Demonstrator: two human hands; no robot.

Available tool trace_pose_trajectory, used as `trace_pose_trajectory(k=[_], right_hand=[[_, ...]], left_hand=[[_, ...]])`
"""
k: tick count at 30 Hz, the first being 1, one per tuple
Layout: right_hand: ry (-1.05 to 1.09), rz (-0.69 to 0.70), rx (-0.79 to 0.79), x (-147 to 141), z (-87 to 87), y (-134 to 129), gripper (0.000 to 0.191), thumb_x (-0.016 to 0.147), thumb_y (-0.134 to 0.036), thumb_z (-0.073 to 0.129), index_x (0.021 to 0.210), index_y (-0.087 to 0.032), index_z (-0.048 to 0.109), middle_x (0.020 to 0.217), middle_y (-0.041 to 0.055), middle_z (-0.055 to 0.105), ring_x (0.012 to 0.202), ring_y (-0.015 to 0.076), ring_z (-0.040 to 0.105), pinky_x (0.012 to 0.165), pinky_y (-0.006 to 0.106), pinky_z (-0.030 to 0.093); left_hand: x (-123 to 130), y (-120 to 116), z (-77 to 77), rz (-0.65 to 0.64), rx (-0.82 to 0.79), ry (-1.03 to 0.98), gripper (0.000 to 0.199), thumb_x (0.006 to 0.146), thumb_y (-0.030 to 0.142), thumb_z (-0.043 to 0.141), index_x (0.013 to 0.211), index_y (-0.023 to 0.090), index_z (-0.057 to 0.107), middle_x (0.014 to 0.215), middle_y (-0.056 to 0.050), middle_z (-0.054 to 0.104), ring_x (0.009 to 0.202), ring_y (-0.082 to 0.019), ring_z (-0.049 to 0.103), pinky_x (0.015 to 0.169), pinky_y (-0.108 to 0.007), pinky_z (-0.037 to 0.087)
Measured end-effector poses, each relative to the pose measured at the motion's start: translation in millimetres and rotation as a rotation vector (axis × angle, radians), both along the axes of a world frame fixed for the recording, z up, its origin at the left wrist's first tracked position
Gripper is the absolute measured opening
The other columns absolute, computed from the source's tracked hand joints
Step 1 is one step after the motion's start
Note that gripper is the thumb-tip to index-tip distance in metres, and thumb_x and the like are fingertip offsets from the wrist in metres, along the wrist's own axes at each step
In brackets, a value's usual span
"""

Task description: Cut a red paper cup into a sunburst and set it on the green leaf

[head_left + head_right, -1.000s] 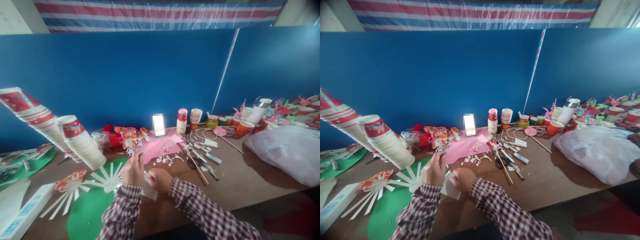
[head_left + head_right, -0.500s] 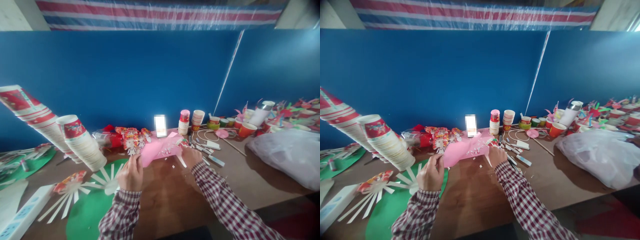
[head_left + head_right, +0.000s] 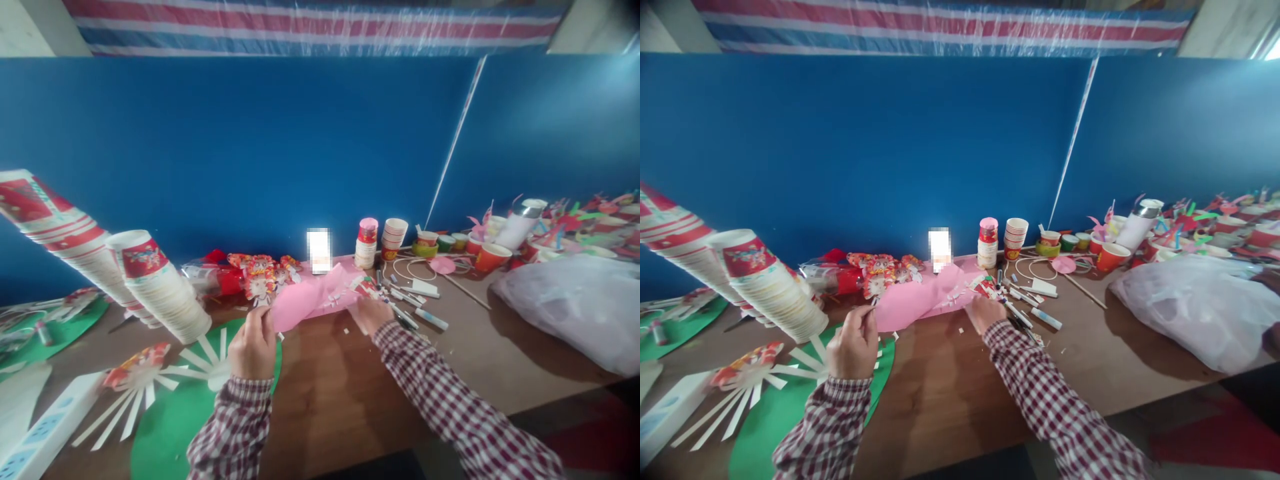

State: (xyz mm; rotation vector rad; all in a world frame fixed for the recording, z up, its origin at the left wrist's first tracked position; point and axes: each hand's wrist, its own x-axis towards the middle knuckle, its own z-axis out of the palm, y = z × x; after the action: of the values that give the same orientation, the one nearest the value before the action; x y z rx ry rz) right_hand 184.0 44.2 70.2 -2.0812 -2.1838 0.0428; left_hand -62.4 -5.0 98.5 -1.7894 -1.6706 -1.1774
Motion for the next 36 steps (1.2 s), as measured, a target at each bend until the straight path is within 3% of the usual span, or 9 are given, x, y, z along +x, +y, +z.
trace_pose_trajectory(k=[4, 8, 11, 16, 19, 24, 26, 32, 36], right_hand=[[0.000, -0.044, 0.041, 16.6, 7.8, -8.2, 0.024, 0.088, -0.021, 0.036, 0.101, -0.012, 0.054, 0.088, 0.0164, 0.065, 0.076, 0.0243, 0.063, 0.062, 0.032, 0.043], [0.069, 0.171, 0.012, -33.7, -8.4, -39.5, 0.019, 0.085, -0.034, 0.044, 0.090, -0.022, 0.058, 0.082, 0.0018, 0.067, 0.076, 0.0156, 0.063, 0.062, 0.022, 0.041], [0.081, 0.243, -0.011, -52.4, -18.0, -46.9, 0.012, 0.081, -0.032, 0.052, 0.084, -0.025, 0.060, 0.082, -0.0018, 0.067, 0.075, 0.0143, 0.062, 0.062, 0.020, 0.041], [0.017, 0.000, 0.024, -1.6, -0.4, -15.5, 0.025, 0.087, -0.020, 0.038, 0.095, -0.011, 0.059, 0.088, 0.0180, 0.064, 0.080, 0.0251, 0.062, 0.064, 0.032, 0.043], [0.015, -0.070, 0.053, 15.0, 9.8, -10.2, 0.027, 0.087, -0.015, 0.034, 0.100, -0.012, 0.057, 0.094, 0.0190, 0.063, 0.081, 0.0251, 0.062, 0.065, 0.033, 0.042], [0.122, 0.152, 0.012, -23.3, -9.2, -42.9, 0.016, 0.081, -0.036, 0.050, 0.083, -0.024, 0.060, 0.079, 0.0019, 0.066, 0.073, 0.0166, 0.062, 0.062, 0.024, 0.041], [0.154, 0.182, 0.006, -27.9, -17.9, -48.8, 0.014, 0.079, -0.035, 0.053, 0.083, -0.025, 0.061, 0.079, 0.0015, 0.067, 0.071, 0.0161, 0.062, 0.062, 0.023, 0.040], [0.228, -0.079, 0.104, 49.8, -11.8, -20.2, 0.023, 0.084, -0.025, 0.039, 0.095, -0.019, 0.058, 0.078, 0.0088, 0.065, 0.070, 0.0212, 0.060, 0.062, 0.031, 0.041], [0.581, -0.197, 0.259, 86.9, -6.3, -13.5, 0.023, 0.083, -0.028, 0.033, 0.083, -0.016, 0.054, 0.071, 0.0062, 0.060, 0.069, 0.0204, 0.057, 0.061, 0.031, 0.044]], left_hand=[[2.5, 3.5, -0.9, 0.016, -0.004, -0.020, 0.017, 0.084, 0.025, 0.047, 0.091, 0.017, 0.059, 0.082, -0.005, 0.067, 0.065, -0.013, 0.061, 0.061, -0.021, 0.040], [7.0, 5.2, 0.6, 0.002, -0.019, -0.033, 0.018, 0.084, 0.025, 0.047, 0.094, 0.017, 0.060, 0.080, -0.004, 0.068, 0.065, -0.014, 0.062, 0.060, -0.021, 0.040], [4.9, 2.6, 2.4, -0.020, -0.020, -0.026, 0.019, 0.084, 0.025, 0.046, 0.095, 0.017, 0.059, 0.080, -0.005, 0.068, 0.066, -0.014, 0.062, 0.061, -0.021, 0.041], [-3.5, -1.8, 4.8, -0.003, 0.006, -0.014, 0.017, 0.083, 0.025, 0.047, 0.093, 0.017, 0.059, 0.081, -0.004, 0.067, 0.065, -0.013, 0.062, 0.060, -0.020, 0.042], [-2.7, 0.1, 5.2, 0.003, 0.020, -0.010, 0.017, 0.083, 0.025, 0.048, 0.093, 0.016, 0.058, 0.082, -0.004, 0.068, 0.065, -0.013, 0.062, 0.059, -0.020, 0.042], [5.5, 3.3, 5.2, -0.001, 0.036, 0.038, 0.019, 0.083, 0.025, 0.047, 0.095, 0.017, 0.059, 0.079, -0.004, 0.068, 0.062, -0.013, 0.061, 0.059, -0.021, 0.041], [8.1, -0.4, 3.2, -0.037, 0.049, 0.098, 0.019, 0.083, 0.024, 0.048, 0.097, 0.017, 0.059, 0.079, -0.004, 0.068, 0.063, -0.013, 0.062, 0.062, -0.022, 0.042], [17.3, -29.6, -28.3, -0.285, -0.049, 0.253, 0.016, 0.083, 0.016, 0.047, 0.097, 0.015, 0.055, 0.085, -0.006, 0.067, 0.075, -0.014, 0.061, 0.071, -0.024, 0.045], [28.1, -53.0, -58.4, -0.361, -0.219, 0.257, 0.016, 0.084, 0.014, 0.044, 0.097, 0.017, 0.053, 0.081, -0.005, 0.064, 0.074, -0.015, 0.059, 0.067, -0.025, 0.046]])
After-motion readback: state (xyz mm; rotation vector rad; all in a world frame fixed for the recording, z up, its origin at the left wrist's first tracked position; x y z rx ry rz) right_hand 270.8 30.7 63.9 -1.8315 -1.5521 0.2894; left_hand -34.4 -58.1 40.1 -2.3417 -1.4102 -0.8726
